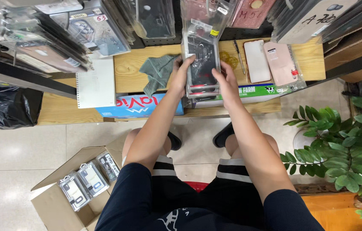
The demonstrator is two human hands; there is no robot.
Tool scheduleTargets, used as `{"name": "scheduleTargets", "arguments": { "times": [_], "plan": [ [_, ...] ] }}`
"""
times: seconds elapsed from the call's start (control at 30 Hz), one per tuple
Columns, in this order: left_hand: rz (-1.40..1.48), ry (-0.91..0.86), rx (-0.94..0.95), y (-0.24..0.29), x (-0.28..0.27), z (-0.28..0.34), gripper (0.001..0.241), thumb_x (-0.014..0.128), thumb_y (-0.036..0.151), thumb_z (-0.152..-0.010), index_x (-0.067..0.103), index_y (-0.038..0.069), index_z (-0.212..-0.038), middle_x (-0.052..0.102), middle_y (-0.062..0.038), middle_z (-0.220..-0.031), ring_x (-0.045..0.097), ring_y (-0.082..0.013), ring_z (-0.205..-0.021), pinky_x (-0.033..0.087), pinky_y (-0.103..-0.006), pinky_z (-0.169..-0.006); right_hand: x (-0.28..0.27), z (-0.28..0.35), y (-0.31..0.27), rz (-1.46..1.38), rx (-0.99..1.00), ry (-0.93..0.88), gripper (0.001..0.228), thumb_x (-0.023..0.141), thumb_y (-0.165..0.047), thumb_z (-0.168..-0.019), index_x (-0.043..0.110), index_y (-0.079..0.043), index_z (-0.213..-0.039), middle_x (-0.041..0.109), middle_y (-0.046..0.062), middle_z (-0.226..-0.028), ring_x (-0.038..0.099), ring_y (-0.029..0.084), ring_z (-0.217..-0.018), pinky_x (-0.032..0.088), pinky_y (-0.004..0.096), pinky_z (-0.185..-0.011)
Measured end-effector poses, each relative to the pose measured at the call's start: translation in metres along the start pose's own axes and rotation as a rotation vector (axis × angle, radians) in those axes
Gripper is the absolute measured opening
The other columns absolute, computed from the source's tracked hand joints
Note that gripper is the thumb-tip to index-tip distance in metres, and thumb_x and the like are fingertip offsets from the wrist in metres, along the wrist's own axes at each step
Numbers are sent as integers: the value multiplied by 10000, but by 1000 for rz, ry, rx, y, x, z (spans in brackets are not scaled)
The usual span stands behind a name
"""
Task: The person wipes down several phone cases with a cloth, places them into plastic packaging, and then hangs the packaged cases onto a display rack.
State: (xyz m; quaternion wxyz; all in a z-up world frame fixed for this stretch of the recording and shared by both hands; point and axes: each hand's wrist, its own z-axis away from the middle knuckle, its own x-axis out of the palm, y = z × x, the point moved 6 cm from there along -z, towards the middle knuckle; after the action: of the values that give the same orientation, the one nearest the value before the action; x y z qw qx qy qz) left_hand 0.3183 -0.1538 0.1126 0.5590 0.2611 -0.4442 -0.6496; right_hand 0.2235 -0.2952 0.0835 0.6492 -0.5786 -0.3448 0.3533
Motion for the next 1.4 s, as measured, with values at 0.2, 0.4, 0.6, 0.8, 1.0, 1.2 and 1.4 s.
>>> {"name": "scheduleTargets", "arguments": {
  "times": [0.2, 0.4, 0.6, 0.8, 1.0, 1.2, 1.4],
  "plan": [
    [-318, -83, 75, -6, -25, 1, 1093, 600, 763, -951, 284, 7, -1674, 370, -262, -1696, 299, -412, -1599, 259, -538, -1323, -7, 15, 0, 78, -36, 24, 622, 790, -366, -1064, 510, -61, -1528, 447, 274, -1522, 407, 503, -1457, 368, 627, -1196],
    [-648, -18, 538, -16, -78, 16, 598, 734, 370, -1017, 572, 90, -1520, 546, -181, -1584, 474, -444, -1479, 325, -574, -1298, -23, 9, 23, 112, -131, 124, 483, 791, -333, -1084, 544, -54, -1391, 524, 200, -1376, 556, 354, -1255, 496, 485, -1030],
    [-1107, -22, 679, -32, -98, 25, 452, 676, 223, -1036, 644, 180, -1485, 501, -46, -1650, 350, -415, -1563, 202, -732, -1280, -27, 31, 18, 181, -177, 163, 418, 800, -270, -1068, 548, -52, -1321, 535, 146, -1274, 555, 233, -1076, 483, 359, -858],
    [-1490, -112, 280, -80, -123, -18, 794, 609, 538, -1000, 337, 262, -1692, 192, 90, -1795, 54, -208, -1669, -73, -680, -1310, -27, 53, 33, 102, -141, 198, 398, 809, -229, -1035, 569, -42, -1292, 558, 130, -1248, 538, 172, -1024, 452, 277, -815],
    [-1436, 116, 180, -84, -166, -52, 916, 606, 636, -943, 284, 241, -1704, 171, 51, -1802, 35, -220, -1667, -76, -714, -1297, -23, 53, 28, 119, -155, 207, 381, 829, -250, -1028, 622, -60, -1284, 598, 108, -1219, 552, 143, -978, 465, 245, -771],
    [-1176, 334, 601, -32, -123, 7, 541, 758, 384, -933, 664, 201, -1434, 548, -14, -1600, 481, -289, -1478, 229, -714, -1219, -24, 44, 5, 259, -227, 177, 401, 798, -318, -1066, 686, -89, -1375, 606, 143, -1266, 579, 174, -1014, 515, 275, -809],
    [-599, -84, 419, -40, -61, 20, 764, 443, 660, -1095, 460, 115, -1630, 447, -132, -1681, 392, -361, -1567, 303, -614, -1295, -16, 34, 15, 425, -309, 122, 404, 798, -361, -1059, 732, -173, -1410, 595, 93, -1320, 596, 272, -1215, 562, 345, -893]
  ]
}}
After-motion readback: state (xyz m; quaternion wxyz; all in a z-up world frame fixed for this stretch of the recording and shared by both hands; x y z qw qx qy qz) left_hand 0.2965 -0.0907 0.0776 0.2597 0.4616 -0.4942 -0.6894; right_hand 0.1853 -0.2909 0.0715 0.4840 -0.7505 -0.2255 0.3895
